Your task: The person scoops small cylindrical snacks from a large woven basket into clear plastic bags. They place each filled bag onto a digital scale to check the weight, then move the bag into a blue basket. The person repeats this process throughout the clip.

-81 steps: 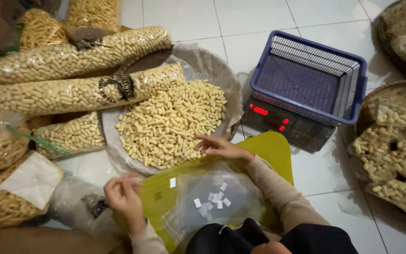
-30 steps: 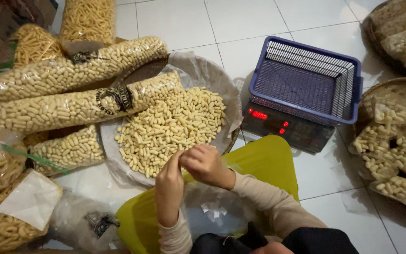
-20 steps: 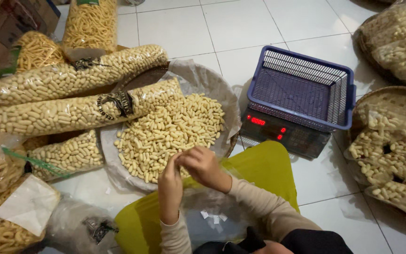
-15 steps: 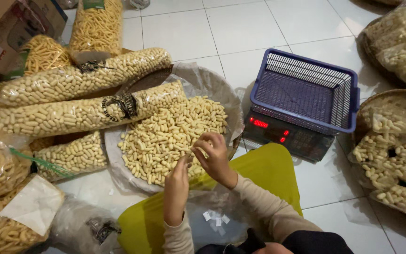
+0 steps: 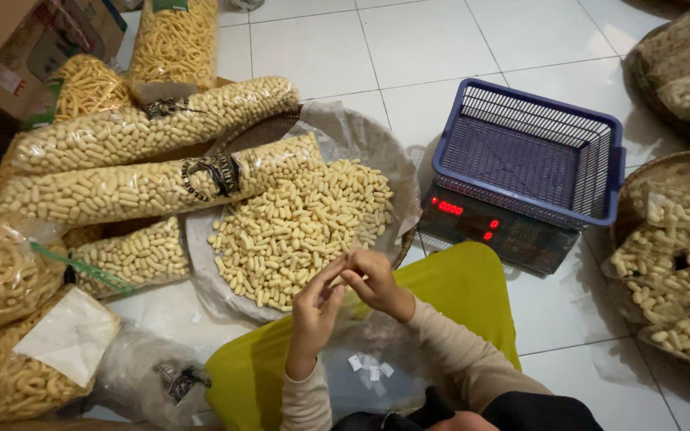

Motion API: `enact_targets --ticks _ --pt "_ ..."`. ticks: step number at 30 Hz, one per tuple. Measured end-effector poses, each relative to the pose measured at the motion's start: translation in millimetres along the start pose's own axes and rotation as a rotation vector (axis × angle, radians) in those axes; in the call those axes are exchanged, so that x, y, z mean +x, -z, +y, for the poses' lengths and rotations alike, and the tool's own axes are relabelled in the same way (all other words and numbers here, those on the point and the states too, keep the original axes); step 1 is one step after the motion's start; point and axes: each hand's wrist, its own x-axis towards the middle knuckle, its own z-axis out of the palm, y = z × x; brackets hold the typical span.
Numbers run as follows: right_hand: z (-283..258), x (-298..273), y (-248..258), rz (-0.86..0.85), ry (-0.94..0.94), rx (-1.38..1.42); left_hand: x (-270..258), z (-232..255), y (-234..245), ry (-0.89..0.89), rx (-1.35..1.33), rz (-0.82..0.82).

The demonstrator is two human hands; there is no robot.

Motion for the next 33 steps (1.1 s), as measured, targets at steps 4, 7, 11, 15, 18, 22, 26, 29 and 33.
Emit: enact_targets --ticks 4,7,11,15,18,22,26,29,33 --pt "-6.3 8.1 4.7 -0.076 0.110 0.005 -0.4 -17.2 8.3 0.046 -0.186 -0.013" --pt "-13.8 14.8 7.8 -0.124 0.146 -0.055 -1.8 -29.7 12.6 0.062 -0.243 -0.017" --pt "-21.5 22.4 10.0 -0.161 0.104 -0.105 -1.4 -44.1 16.8 0.075 -0.249 -0.028" --pt "-26.0 24.2 9.0 -0.155 0.025 -0.168 -0.6 -56.3 15.8 0.207 -0.292 0.044" --pt "-25.9 24.0 9.8 -0.172 -0.064 -0.132 2.2 -60.2 15.6 0.147 -0.235 0.021" --pt "-22.9 20.3 11.2 -0.195 -0.129 -0.056 4.0 -56.6 13.0 0.098 -0.213 0.013" --pt "-18.4 19.2 10.2 -0.182 -0.173 -0.068 5.8 -51.9 11.5 0.130 -0.242 0.017" --pt "-17.4 18.9 10.0 -0.195 -0.140 -0.046 5.2 -54.5 11.6 0.113 -0.287 -0.001" --pt "-15.3 18.0 9.6 -0.199 -0.072 -0.093 5.8 -63.4 12.6 0.065 -0.324 0.019"
